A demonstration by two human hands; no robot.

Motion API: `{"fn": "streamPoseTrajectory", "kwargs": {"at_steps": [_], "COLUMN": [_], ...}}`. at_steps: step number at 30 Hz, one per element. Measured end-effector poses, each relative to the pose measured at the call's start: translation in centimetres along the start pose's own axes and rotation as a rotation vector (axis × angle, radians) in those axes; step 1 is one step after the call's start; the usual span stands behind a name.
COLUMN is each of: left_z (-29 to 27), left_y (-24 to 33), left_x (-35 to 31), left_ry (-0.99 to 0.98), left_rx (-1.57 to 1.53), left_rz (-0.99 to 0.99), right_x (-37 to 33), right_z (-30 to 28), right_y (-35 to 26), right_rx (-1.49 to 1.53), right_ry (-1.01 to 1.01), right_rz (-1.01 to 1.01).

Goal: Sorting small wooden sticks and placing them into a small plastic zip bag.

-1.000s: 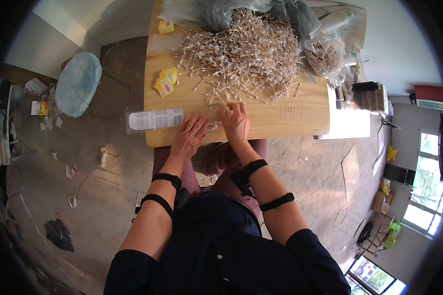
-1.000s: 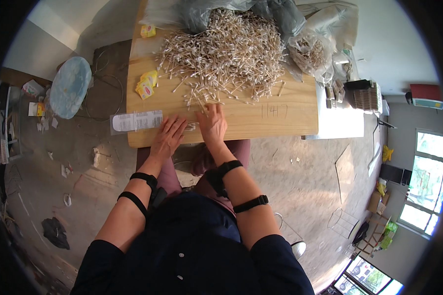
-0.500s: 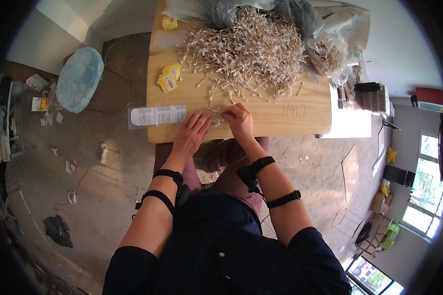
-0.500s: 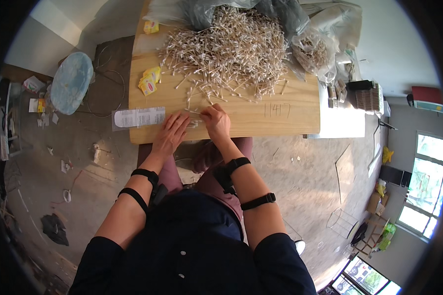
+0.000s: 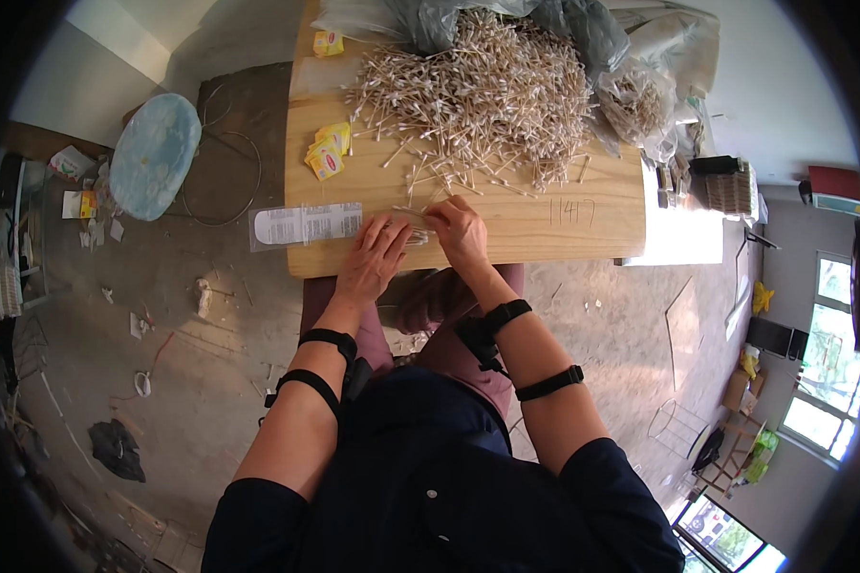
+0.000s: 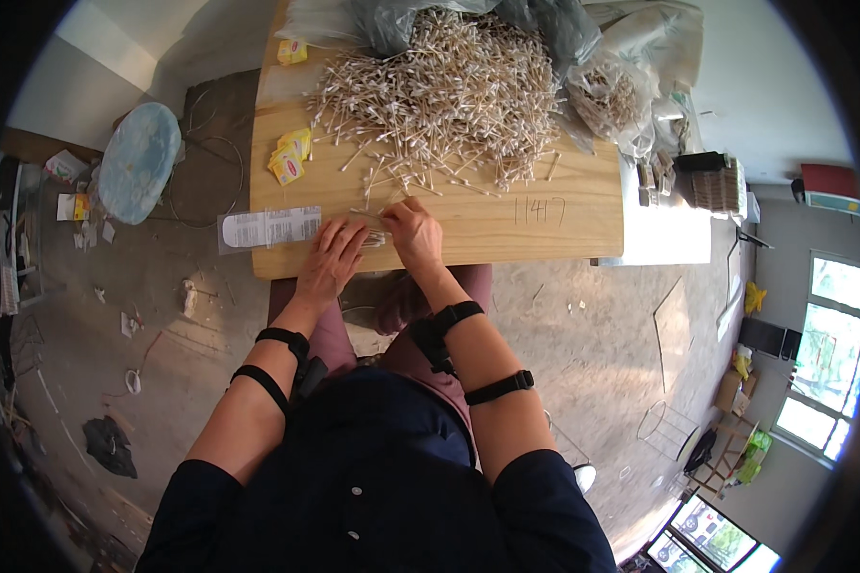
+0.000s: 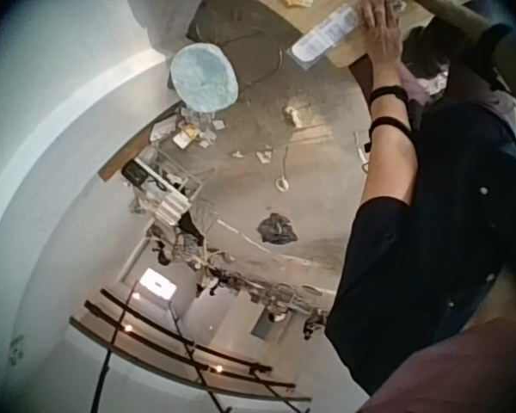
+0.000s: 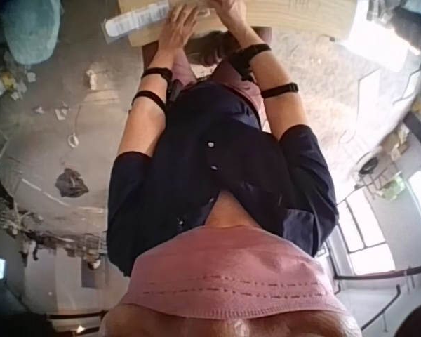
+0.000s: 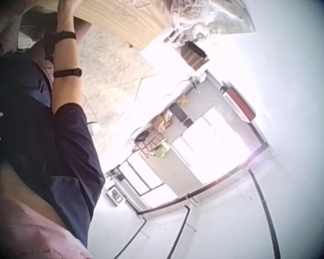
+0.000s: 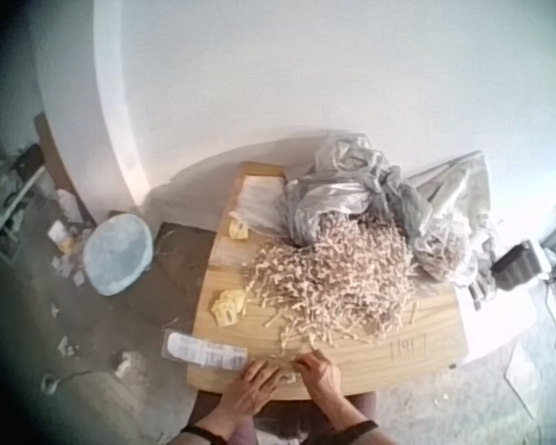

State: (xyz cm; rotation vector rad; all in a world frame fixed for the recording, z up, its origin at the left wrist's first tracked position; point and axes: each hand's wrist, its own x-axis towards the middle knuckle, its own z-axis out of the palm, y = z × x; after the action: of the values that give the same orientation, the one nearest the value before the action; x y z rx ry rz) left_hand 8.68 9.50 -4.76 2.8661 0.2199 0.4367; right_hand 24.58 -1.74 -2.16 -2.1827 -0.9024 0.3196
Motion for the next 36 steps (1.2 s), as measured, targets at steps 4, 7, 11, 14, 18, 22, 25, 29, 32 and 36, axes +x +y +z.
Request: {"fn": "streamPoseTrajectory", "kwargs": {"at_steps": [4, 7, 11, 14, 18, 22, 25, 29, 32, 36], "left_z": [-0.2, -0.1, 0.1, 0.2, 0.5, 0.3, 0.2, 0.3, 0.3, 0.6], "left_y": [0.2, 0.0, -0.1, 0.1, 0.1, 0.0, 0.0, 0.0, 0.0, 0.2], "left_x": [0.4, 0.4, 0.1, 0.3, 0.3, 0.0, 0.2, 0.1, 0.2, 0.6], "left_ry": [-0.007, -0.038, -0.037, -0.025, 0.001, -0.015, -0.017, -0.018, -0.022, -0.012], "left_rx": [0.02, 0.048, -0.027, -0.068, -0.054, -0.038, -0.045, -0.031, -0.039, -0.069], "left_rz": [0.006, 0.012, -0.011, -0.012, 0.004, -0.014, -0.006, -0.014, -0.017, -0.004], "right_x": [-0.1, 0.2, 2.1, 3.1, 3.1, 1.8, 1.4, 1.4, 1.5, 2.3], "right_z": [0.3, 0.8, 1.6, 2.2, 2.1, 0.8, 0.1, 0.6, 1.4, 1.8], "right_y": [0.2, -0.3, -2.1, -2.1, -1.1, -0.2, 0.3, -0.8, -1.1, -0.5], "right_rx": [-0.031, -0.049, -0.201, -0.221, -0.183, -0.127, -0.128, -0.146, -0.219, -0.213], "right_ry": [-0.064, 0.061, 0.132, 0.09, 0.082, 0.029, 0.04, 0.252, 0.132, 0.058], "right_rz": [-0.135, 0.079, 0.215, 0.211, 0.168, 0.119, 0.167, 0.184, 0.014, 0.004]}}
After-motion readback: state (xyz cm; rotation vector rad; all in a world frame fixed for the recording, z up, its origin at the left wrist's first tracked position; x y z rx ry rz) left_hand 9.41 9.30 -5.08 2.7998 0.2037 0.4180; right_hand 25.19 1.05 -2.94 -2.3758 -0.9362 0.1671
